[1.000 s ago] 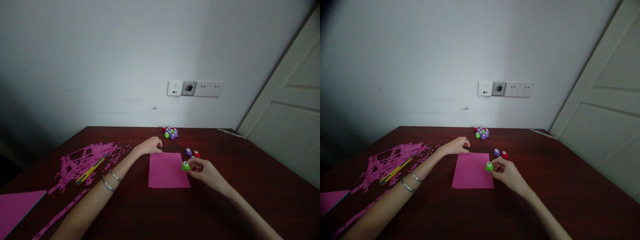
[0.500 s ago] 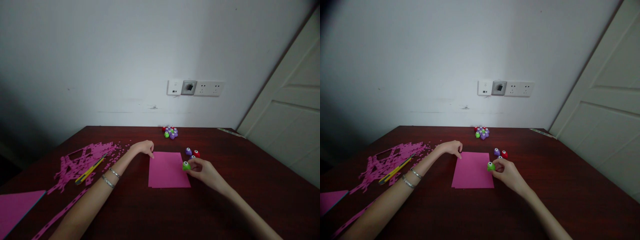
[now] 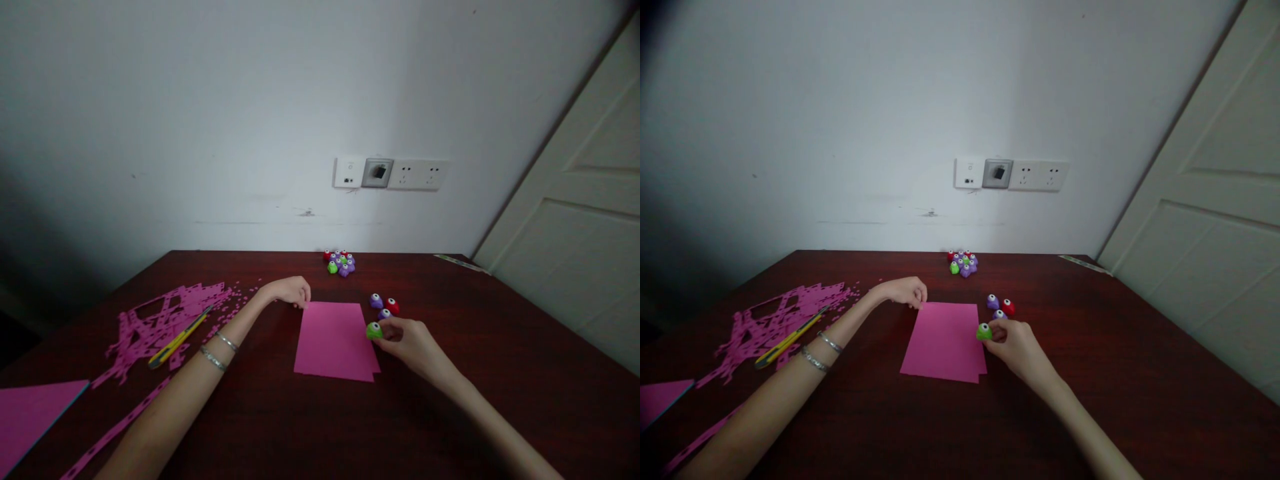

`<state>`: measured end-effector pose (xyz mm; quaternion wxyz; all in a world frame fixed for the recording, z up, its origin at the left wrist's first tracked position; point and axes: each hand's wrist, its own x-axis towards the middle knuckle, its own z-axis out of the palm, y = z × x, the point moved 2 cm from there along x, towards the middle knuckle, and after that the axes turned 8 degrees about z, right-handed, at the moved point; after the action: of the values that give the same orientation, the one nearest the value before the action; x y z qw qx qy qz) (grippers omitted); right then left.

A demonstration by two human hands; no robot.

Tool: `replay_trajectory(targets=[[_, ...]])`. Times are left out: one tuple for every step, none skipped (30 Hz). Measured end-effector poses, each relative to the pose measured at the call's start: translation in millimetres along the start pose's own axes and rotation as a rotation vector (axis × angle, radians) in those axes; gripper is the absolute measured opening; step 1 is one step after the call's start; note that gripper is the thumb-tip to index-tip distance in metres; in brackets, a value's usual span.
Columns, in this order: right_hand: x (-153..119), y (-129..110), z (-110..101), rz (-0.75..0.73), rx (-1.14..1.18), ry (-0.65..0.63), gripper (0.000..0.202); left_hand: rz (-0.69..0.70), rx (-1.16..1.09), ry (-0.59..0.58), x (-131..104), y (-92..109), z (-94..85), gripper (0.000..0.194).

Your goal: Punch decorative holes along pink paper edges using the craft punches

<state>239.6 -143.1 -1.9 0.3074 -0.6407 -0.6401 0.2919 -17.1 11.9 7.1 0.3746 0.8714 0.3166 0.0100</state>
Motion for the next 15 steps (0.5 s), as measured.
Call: replay_trajectory(targets=[[-0.4, -0.4, -0.7, 0.005, -0.030, 0.009, 0.015, 0.014, -0.050, -0.006, -0.6, -0.3, -0.8, 0.011], [-0.8, -0.6, -1.3, 0.010, -0.061, 0.016, 0.015, 0.032, -0.079, -0.004, -1.4, -0.2, -1.8, 0.010], [-1.1, -0.7, -1.8, 0.014, -0.090, 0.021, 0.016, 0.053, -0.095, 0.002, -2.2, 0.2, -3.0, 0.010], [-1.5, -0.9, -2.2, 0.017, -0.116, 0.024, 0.016, 0.072, -0.106, 0.011, -3.0, 0.7, -4.1, 0.011], [-1.9, -1.2, -2.5, 0.021, -0.136, 0.027, 0.016, 0.083, -0.121, 0.019, -3.8, 1.3, -5.1, 0.012], [-2.2, -1.5, -2.8, 0.022, -0.151, 0.029, 0.015, 0.088, -0.146, 0.026, -4.5, 1.7, -5.7, 0.013], [-2.4, -1.9, -3.0, 0.021, -0.161, 0.031, 0.015, 0.087, -0.180, 0.030, -5.2, 1.9, -6.1, 0.014], [-2.4, -2.0, -3.2, 0.019, -0.167, 0.034, 0.014, 0.084, -0.222, 0.032, -5.8, 1.7, -6.2, 0.015], [-2.2, -1.8, -3.3, 0.015, -0.171, 0.038, 0.013, 0.079, -0.266, 0.035, -6.3, 1.0, -6.4, 0.017], [-1.8, -1.2, -3.4, 0.011, -0.173, 0.043, 0.012, 0.076, -0.307, 0.040, -6.8, -0.1, -6.5, 0.018], [-1.3, -0.1, -3.4, 0.006, -0.177, 0.051, 0.012, 0.077, -0.343, 0.049, -7.3, -1.8, -6.8, 0.019], [-0.6, 1.4, -3.3, -0.001, -0.183, 0.059, 0.011, 0.080, -0.372, 0.063, -7.7, -3.9, -7.3, 0.020], [0.2, 3.0, -3.1, -0.006, -0.190, 0.067, 0.011, 0.083, -0.398, 0.080, -8.2, -6.3, -7.9, 0.021], [0.9, 4.7, -2.8, -0.013, -0.195, 0.073, 0.011, 0.087, -0.420, 0.099, -8.6, -9.1, -8.5, 0.022], [1.5, 6.1, -2.5, -0.018, -0.201, 0.079, 0.011, 0.091, -0.440, 0.116, -8.9, -11.8, -9.0, 0.022]])
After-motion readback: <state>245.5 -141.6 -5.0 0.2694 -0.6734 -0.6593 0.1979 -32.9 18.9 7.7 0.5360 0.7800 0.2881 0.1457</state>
